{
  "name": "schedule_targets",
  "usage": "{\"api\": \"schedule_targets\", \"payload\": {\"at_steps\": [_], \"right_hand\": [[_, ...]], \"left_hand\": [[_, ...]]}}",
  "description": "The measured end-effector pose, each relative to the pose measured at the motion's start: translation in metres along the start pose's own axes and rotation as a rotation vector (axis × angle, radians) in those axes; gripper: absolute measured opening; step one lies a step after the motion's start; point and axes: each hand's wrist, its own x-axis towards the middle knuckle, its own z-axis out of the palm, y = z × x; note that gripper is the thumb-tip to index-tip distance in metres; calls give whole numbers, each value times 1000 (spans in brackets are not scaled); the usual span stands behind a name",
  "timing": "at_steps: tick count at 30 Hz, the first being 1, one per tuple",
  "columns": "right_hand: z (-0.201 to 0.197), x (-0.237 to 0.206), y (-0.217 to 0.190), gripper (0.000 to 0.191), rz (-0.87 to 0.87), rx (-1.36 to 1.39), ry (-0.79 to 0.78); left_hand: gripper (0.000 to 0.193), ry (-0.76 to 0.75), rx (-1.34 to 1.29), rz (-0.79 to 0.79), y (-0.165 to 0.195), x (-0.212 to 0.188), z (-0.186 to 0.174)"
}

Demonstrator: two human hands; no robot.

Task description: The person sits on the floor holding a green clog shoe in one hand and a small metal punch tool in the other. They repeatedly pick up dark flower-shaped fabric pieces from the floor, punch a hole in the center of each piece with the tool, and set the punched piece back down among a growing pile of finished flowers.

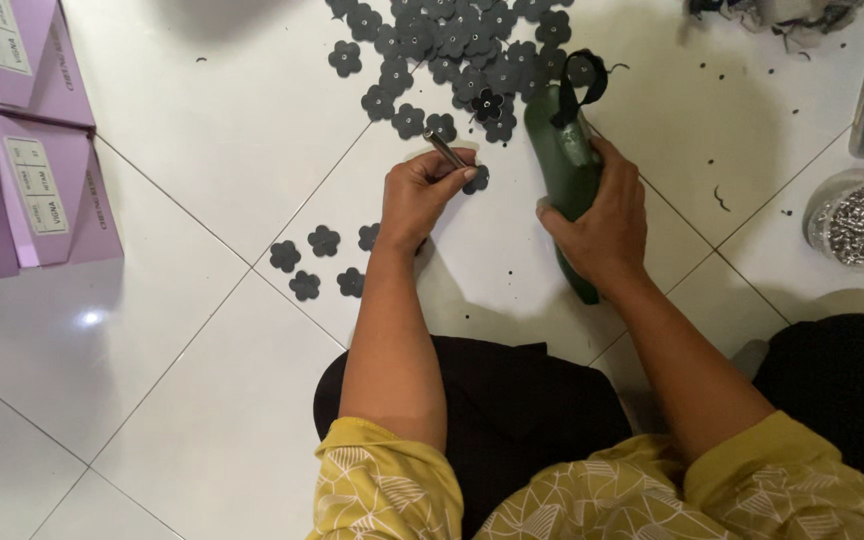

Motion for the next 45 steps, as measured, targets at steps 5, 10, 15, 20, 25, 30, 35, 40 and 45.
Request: {"api": "schedule_targets", "payload": {"at_steps": [5,10,15,20,25,30,35,40,45], "right_hand": [[1,-1,0,96,-48,-1,38],[3,-2,0,96,-54,-7,44],[4,-3,1,96,-71,-20,64],[5,-4,1,96,-69,-30,62],[5,-4,1,98,-61,-28,53],[5,-3,1,96,-94,-12,71],[-17,-10,-9,90,-109,125,27],[-52,-44,-27,87,-405,410,159],[-59,-36,-52,82,-765,60,240]], "left_hand": [[24,-8,1,-9,-2,1,0],[24,-13,0,10,-2,0,-1],[24,-9,2,4,-1,0,0],[23,-11,6,22,3,-3,1],[20,14,155,82,11,-10,5],[20,58,358,124,14,-17,9],[21,161,549,402,6,-12,16],[21,204,596,407,-6,-8,19],[21,193,552,461,-10,-6,17]]}}
